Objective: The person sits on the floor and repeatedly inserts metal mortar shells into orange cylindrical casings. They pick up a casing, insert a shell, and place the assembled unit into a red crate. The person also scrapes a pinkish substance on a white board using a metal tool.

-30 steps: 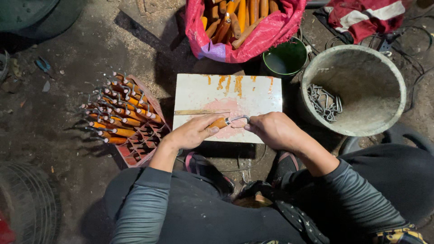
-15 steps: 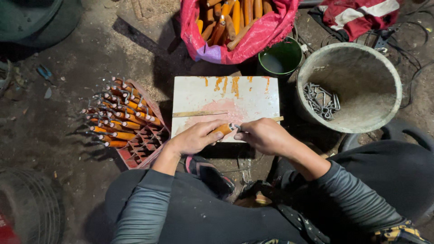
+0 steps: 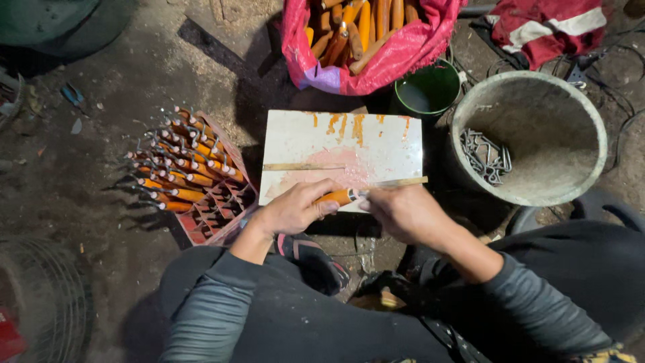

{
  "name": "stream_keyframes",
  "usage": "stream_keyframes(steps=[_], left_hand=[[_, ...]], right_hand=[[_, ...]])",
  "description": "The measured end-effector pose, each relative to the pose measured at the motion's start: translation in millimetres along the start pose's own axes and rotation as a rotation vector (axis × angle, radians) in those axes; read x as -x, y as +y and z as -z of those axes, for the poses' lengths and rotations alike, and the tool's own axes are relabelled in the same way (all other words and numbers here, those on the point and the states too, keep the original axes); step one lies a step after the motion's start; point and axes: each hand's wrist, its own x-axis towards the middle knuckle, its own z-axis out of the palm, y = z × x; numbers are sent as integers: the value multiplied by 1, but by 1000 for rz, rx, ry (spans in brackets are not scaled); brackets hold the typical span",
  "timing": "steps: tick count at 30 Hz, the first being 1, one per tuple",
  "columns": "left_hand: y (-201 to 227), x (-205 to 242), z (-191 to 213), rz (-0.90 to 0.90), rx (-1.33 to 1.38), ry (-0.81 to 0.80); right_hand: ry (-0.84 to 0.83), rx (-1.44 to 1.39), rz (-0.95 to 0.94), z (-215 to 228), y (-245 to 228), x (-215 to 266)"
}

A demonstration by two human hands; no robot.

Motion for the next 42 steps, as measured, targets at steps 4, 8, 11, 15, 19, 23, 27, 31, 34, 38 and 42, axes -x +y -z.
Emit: stream_keyframes(steps=[4,8,11,15,19,23,27,31,34,38,42], left_hand=[[-5,4,-6,-40,51,-21],[-2,9,0,236,388,-166],[-1,15,5,244,473,-223],[-6,13,-1,278,519,-235],[-6,11,-5,357,608,-259],[-2,7,-3,355,614,-263],[4,5,-5,232,472,-146],[5,8,-1,270,536,-151],[-1,8,3,164,477,-209],[-9,7,3,143,384,-184],[-15,10,-2,133,389,-173]], right_hand=[[-29,-77,5,-17,-3,3],[-12,-181,141,-6,-2,1],[-70,-87,83,4,-1,6],[-19,-118,103,-3,-5,8],[-102,-153,45,-10,-4,6],[-192,-198,53,-6,-2,3],[-151,-155,16,2,-2,4],[-51,-134,145,15,-3,3],[-4,-63,160,25,-4,5],[-19,49,143,33,-9,7],[-24,133,164,31,-11,6]])
